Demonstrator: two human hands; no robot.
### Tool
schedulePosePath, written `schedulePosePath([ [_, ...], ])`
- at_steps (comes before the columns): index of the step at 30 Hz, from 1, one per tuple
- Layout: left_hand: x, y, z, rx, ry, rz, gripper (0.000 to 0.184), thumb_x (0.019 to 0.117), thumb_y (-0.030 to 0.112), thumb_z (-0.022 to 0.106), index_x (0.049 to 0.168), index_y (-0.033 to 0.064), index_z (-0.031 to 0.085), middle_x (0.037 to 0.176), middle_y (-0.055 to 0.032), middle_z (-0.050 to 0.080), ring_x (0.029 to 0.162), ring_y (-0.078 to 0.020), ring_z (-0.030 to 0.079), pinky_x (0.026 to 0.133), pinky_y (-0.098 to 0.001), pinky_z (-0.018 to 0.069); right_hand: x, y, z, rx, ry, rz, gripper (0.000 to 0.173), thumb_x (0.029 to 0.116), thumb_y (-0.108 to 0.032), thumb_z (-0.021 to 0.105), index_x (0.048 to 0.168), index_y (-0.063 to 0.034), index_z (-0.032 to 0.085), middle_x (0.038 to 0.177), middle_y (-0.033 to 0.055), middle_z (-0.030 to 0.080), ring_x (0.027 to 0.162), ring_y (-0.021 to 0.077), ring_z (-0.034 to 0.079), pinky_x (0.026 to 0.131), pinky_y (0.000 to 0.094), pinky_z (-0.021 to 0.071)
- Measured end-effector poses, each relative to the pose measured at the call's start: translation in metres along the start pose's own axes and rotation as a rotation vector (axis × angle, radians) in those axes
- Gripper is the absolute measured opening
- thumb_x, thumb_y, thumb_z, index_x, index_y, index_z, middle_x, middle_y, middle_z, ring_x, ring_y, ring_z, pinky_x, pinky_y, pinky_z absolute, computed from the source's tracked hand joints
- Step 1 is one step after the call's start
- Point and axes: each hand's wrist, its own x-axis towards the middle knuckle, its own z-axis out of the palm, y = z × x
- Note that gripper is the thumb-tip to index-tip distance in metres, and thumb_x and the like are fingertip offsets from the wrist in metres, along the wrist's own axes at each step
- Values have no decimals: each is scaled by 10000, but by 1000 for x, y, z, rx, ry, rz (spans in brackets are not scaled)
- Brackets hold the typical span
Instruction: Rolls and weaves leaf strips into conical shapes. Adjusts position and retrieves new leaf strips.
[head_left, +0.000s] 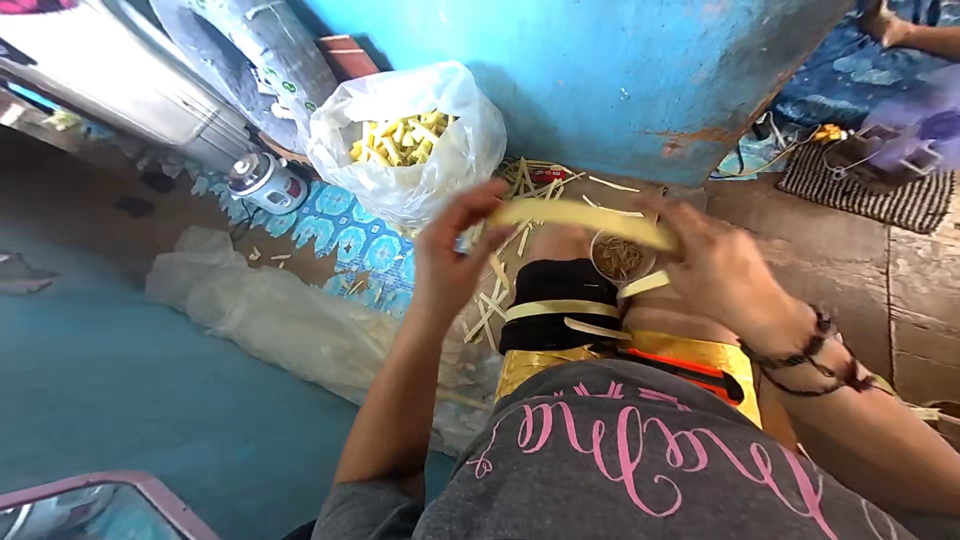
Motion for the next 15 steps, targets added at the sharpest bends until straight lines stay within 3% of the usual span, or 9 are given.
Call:
schedulePosePath([
  [1, 2, -6, -7, 78, 130, -8, 459, 986, 128, 643, 1367, -92, 513, 1197, -138, 682, 1077, -131, 670, 958, -324, 559, 0, 0, -9, -46, 25, 41, 482, 955, -9, 596, 1432, -67, 559, 1057, 255, 692, 762, 457, 685, 621, 636, 534],
  [3, -1, -4, -2, 293, 248, 5, 687, 972, 225, 690, 1497, -88, 378, 1426, -218, 553, 1307, -235, 548, 1092, -402, 454, 0, -7, -17, -121, 54, 64, 413, 951, 31, 521, 1354, -12, 600, 1061, 265, 688, 777, 468, 685, 609, 629, 524],
  [4, -6, 5, 14, 365, 204, 38, 740, 961, 296, 711, 1507, -72, 373, 1524, -237, 453, 1420, -290, 443, 1174, -454, 368, 0, -14, -15, -137, 34, 67, 380, 947, 35, 540, 1319, 7, 616, 1033, 267, 692, 780, 475, 688, 608, 640, 525],
  [5, -14, 12, 40, 408, 147, 108, 698, 951, 360, 725, 1465, -26, 455, 1532, -215, 454, 1451, -308, 407, 1207, -499, 321, -1, -21, -8, -142, 7, 57, 358, 944, 20, 578, 1296, 0, 640, 1017, 250, 699, 797, 461, 694, 627, 640, 537],
  [7, -27, 13, 88, 435, 52, 276, 331, 930, 247, 747, 1241, 143, 706, 1333, -87, 669, 1324, -269, 563, 1121, -551, 380, -5, -25, 4, -136, -14, -29, 289, 905, -11, 627, 1186, -9, 690, 946, 203, 699, 764, 408, 699, 603, 593, 555],
  [9, -26, -4, 97, 431, -92, 183, 210, 960, 78, 661, 1110, 168, 777, 1158, -15, 749, 1133, -189, 681, 1016, -505, 487, -8, -18, -5, -169, -24, -40, 273, 935, -55, 616, 1191, -70, 712, 1023, 174, 715, 842, 392, 712, 645, 584, 563],
  [12, -18, -24, 83, 455, -213, -83, 217, 967, 71, 664, 1163, 103, 752, 1123, -68, 750, 1073, -250, 701, 1067, -576, 440, -11, -9, -26, -200, 70, -20, 232, 920, -5, 625, 1098, -38, 769, 942, 179, 695, 760, 383, 690, 584, 564, 542],
  [14, -17, -4, 91, 418, -211, -20, 290, 917, 139, 747, 1207, 128, 732, 1178, -50, 730, 1127, -230, 675, 1085, -572, 420, -12, -15, -19, -220, 80, -29, 206, 915, -13, 630, 1054, -40, 779, 967, 170, 728, 812, 377, 711, 642, 570, 559],
  [15, -20, 9, 99, 362, -188, 37, 261, 914, 130, 745, 1175, 120, 747, 1131, -47, 739, 1094, -208, 685, 1070, -530, 449, -13, -17, -10, -223, 79, -55, 208, 908, -15, 622, 1039, -49, 780, 960, 159, 729, 814, 365, 710, 640, 557, 554],
])
